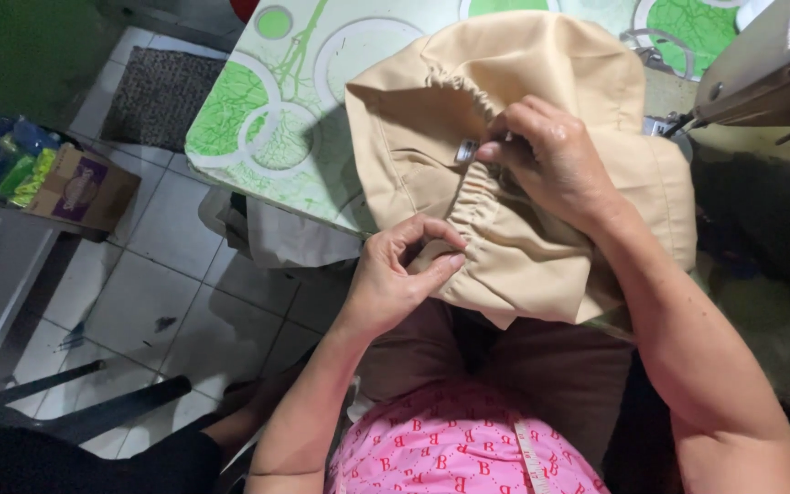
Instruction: Inspecting a pair of shorts, unpicking loose threads from the waistband using snips, and measuring the waist width with a tape measure.
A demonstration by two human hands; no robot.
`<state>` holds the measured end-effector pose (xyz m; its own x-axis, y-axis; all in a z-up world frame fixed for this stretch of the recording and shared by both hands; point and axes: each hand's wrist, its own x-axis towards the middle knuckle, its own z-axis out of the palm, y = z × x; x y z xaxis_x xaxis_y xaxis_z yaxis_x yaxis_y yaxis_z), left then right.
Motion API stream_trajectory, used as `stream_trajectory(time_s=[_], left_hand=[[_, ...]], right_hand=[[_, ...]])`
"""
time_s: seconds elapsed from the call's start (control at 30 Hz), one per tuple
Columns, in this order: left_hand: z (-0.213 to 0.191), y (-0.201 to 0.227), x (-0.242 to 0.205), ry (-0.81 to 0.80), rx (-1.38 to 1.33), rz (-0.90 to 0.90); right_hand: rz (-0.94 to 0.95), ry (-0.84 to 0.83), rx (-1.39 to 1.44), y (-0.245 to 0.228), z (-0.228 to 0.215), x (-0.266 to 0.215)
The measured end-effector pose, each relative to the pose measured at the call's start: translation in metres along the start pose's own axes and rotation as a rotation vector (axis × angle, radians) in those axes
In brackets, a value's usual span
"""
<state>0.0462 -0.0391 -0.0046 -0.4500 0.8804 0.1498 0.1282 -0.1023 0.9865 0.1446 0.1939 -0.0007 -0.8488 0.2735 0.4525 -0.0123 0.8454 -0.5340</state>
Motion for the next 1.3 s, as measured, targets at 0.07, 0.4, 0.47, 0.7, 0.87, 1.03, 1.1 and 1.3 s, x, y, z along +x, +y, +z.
stream_trajectory(time_s=[0.07, 0.4, 0.47, 0.7, 0.87, 1.03, 1.1, 1.3], left_hand=[[-0.001, -0.007, -0.002, -0.001, -0.037, -0.013], [-0.011, 0.023, 0.009, -0.022, 0.118, 0.011], [-0.026, 0.042, 0.013, -0.029, 0.224, 0.028], [-0.104, 0.111, 0.023, -0.142, 0.379, 0.053], [-0.111, 0.122, 0.028, -0.261, 0.345, -0.022], [-0.099, 0.104, 0.038, -0.241, 0.439, -0.01], [-0.103, 0.097, 0.045, -0.24, 0.477, 0.098], [-0.104, 0.083, 0.057, -0.365, 0.674, 0.217]], right_hand=[[0.0, -0.008, 0.025, -0.008, -0.002, -0.002], [-0.088, -0.278, -0.321, -0.029, -0.027, 0.039], [-0.128, -0.336, -0.517, -0.03, -0.031, 0.058], [-0.291, -0.273, -0.208, -0.057, -0.094, 0.06], [-0.163, -0.284, -0.084, -0.083, -0.109, 0.033], [0.022, -0.341, -0.022, -0.062, -0.116, 0.017], [0.199, -0.417, -0.05, -0.045, -0.122, 0.009], [0.329, -0.397, 0.157, -0.047, -0.125, -0.029]])
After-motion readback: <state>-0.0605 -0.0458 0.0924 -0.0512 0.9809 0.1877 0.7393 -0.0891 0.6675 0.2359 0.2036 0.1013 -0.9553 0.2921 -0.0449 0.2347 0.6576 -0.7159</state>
